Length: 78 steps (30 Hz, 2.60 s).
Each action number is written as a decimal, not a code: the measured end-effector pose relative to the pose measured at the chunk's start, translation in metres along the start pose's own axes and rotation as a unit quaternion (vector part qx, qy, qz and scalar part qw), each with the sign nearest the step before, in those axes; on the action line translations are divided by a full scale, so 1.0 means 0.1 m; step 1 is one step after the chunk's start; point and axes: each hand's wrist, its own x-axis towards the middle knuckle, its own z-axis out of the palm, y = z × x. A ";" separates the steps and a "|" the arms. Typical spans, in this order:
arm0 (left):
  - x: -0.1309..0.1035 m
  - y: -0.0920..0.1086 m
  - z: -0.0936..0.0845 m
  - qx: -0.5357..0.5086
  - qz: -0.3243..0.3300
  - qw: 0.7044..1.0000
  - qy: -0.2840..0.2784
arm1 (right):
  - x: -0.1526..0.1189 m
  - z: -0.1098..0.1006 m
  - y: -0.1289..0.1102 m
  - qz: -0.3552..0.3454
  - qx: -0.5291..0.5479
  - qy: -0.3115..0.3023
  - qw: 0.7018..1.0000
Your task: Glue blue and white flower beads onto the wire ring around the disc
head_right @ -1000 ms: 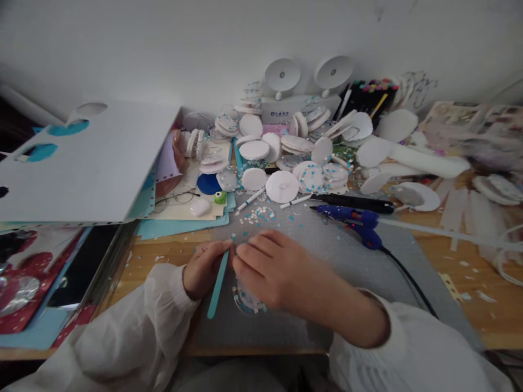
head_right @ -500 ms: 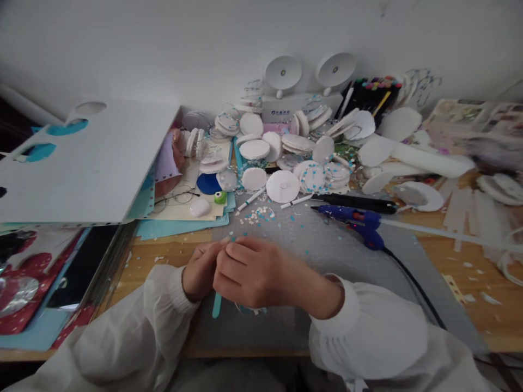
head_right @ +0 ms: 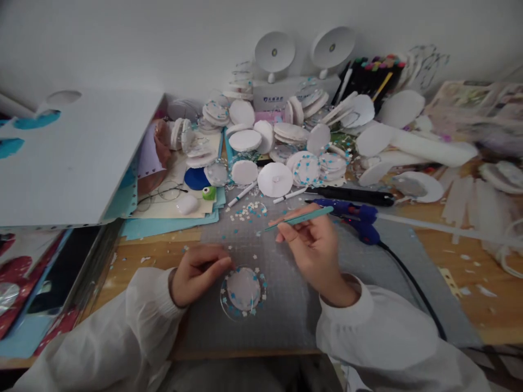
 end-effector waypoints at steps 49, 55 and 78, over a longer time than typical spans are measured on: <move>0.02 -0.01 0.02 -0.005 0.039 0.999 0.016 | -0.08 0.09 0.00 0.145 0.022 -0.135 0.980; 0.02 -0.02 0.03 -0.023 0.063 0.997 0.029 | -0.08 0.10 0.00 0.163 0.031 -0.130 0.977; 0.02 -0.02 0.03 -0.015 0.080 0.996 0.029 | -0.05 0.09 0.01 0.229 0.045 -0.146 0.961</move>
